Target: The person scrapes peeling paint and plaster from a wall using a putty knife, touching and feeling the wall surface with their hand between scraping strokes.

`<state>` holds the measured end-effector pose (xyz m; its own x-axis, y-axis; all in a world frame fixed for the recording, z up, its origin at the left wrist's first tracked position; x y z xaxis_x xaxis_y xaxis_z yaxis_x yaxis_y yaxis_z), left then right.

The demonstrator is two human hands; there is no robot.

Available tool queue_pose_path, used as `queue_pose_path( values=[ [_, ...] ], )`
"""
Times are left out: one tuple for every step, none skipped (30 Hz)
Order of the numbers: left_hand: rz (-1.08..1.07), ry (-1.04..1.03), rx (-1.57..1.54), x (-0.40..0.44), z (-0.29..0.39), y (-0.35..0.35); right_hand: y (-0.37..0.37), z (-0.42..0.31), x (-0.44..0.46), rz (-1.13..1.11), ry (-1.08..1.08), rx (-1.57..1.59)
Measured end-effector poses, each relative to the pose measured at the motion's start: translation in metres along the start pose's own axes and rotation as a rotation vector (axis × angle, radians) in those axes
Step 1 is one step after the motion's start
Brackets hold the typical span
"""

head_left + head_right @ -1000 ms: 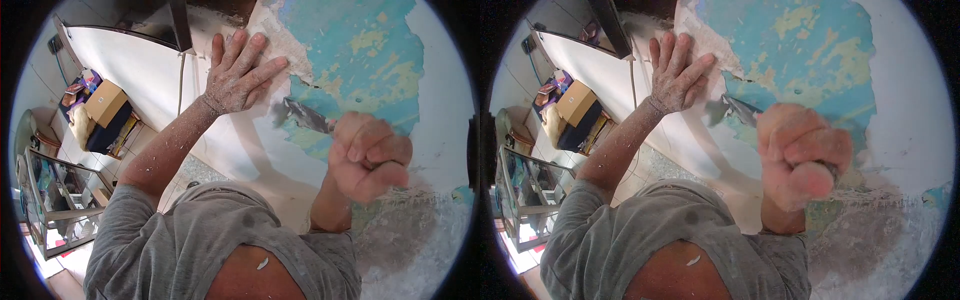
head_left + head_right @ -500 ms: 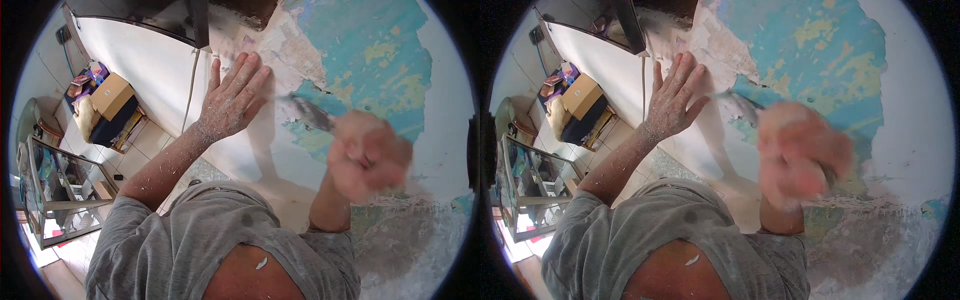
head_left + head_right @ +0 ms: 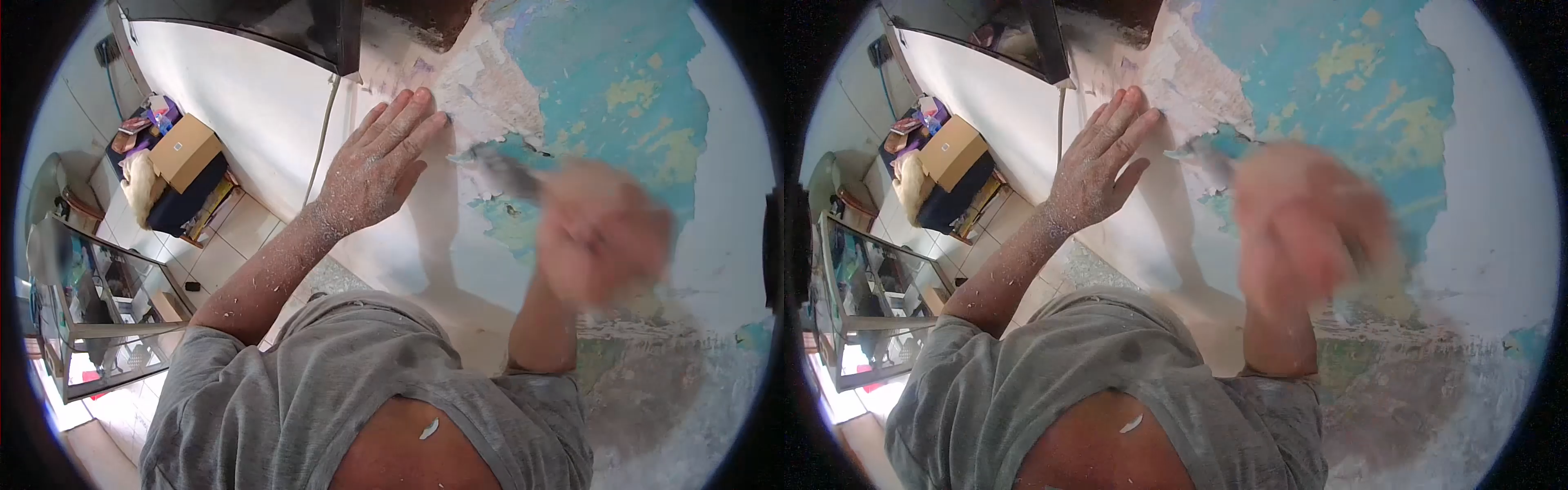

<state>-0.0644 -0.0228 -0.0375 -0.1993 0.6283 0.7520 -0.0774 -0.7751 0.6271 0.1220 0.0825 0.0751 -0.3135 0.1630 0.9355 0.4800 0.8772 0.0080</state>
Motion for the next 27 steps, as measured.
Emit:
queue_pose_path(
  values=[
    [-0.007,-0.010,-0.034,0.001,0.001,0.005,0.005,0.012,-0.014,0.108,-0.092,0.016],
    [-0.009,-0.018,-0.063,0.002,-0.001,0.008,0.009,0.024,-0.022,0.210,-0.181,0.036],
    [0.004,-0.013,-0.055,0.004,-0.005,0.010,0.010,0.033,-0.022,0.304,-0.274,0.064],
    [0.014,0.041,-0.049,0.000,-0.007,0.010,0.008,0.024,-0.013,0.295,-0.286,0.069],
    [0.010,0.093,-0.050,-0.006,-0.006,0.009,0.007,0.000,0.002,0.091,-0.139,0.046],
    [-0.001,0.096,-0.063,-0.009,-0.005,0.005,0.007,-0.019,0.012,-0.108,0.012,0.015],
    [0.007,0.113,-0.071,-0.009,-0.005,0.003,0.008,-0.028,0.015,-0.104,0.007,0.007],
    [0.017,0.132,-0.078,-0.009,-0.005,0.001,0.008,-0.037,0.016,-0.127,0.047,-0.045],
    [0.027,0.124,-0.114,-0.009,-0.005,-0.001,0.008,-0.042,0.016,-0.150,0.085,-0.094],
    [0.025,0.124,-0.119,-0.010,-0.004,-0.002,0.016,-0.040,0.012,-0.149,0.082,-0.099],
    [0.032,0.128,-0.117,-0.010,-0.005,-0.003,0.027,-0.033,0.004,-0.248,0.045,-0.232],
    [0.038,0.130,-0.114,-0.011,-0.004,-0.004,0.035,-0.027,-0.003,-0.345,0.008,-0.366],
    [0.035,0.125,-0.117,-0.012,-0.004,-0.005,0.032,-0.019,-0.008,-0.341,0.007,-0.371],
    [0.021,0.130,-0.099,-0.012,-0.005,-0.005,0.026,-0.009,-0.011,-0.247,-0.068,-0.169],
    [0.011,0.136,-0.076,-0.011,-0.006,-0.005,0.021,-0.002,-0.012,-0.155,-0.137,0.037],
    [0.014,0.138,-0.073,-0.010,-0.008,-0.005,0.017,-0.007,-0.003,-0.158,-0.135,0.041],
    [0.009,0.136,-0.070,-0.010,-0.008,-0.004,0.009,-0.024,0.009,-0.152,0.014,-0.017],
    [0.001,0.133,-0.070,-0.011,-0.007,-0.004,0.006,-0.035,0.013,-0.145,0.161,-0.077],
    [-0.001,0.135,-0.072,-0.011,-0.006,-0.005,0.016,-0.036,0.007,-0.144,0.157,-0.078],
    [0.000,0.141,-0.061,-0.011,-0.005,-0.005,0.033,-0.035,-0.001,-0.263,0.063,-0.278],
    [0.001,0.146,-0.051,-0.011,-0.004,-0.004,0.033,-0.034,-0.001,-0.381,-0.034,-0.481],
    [0.003,0.144,-0.054,-0.010,-0.003,-0.004,0.032,-0.031,-0.002,-0.382,-0.032,-0.485],
    [0.003,0.154,-0.090,-0.010,-0.003,-0.003,0.026,-0.022,-0.003,-0.325,0.042,-0.394],
    [0.001,0.169,-0.122,-0.010,-0.004,-0.001,0.016,-0.016,-0.003,-0.267,0.114,-0.298],
    [-0.002,0.177,-0.121,-0.011,-0.003,-0.001,0.004,-0.021,-0.001,-0.269,0.107,-0.292],
    [-0.008,0.184,-0.116,-0.011,-0.002,-0.001,-0.007,-0.035,0.004,-0.155,0.182,-0.210],
    [-0.013,0.187,-0.111,-0.010,-0.003,-0.001,-0.012,-0.043,0.007,-0.040,0.259,-0.131]
  ],
)
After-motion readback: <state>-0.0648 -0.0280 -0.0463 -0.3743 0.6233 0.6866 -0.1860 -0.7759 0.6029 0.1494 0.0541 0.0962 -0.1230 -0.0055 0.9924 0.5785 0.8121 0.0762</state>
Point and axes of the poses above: each hand's wrist, its own x-axis towards the middle knuckle, its own y-axis out of the back of the hand, z = x × y, the point moved 1 cm from there along x, towards the middle knuckle, and after that the axes turned 4 degrees about -z, right-handed, at the moved point
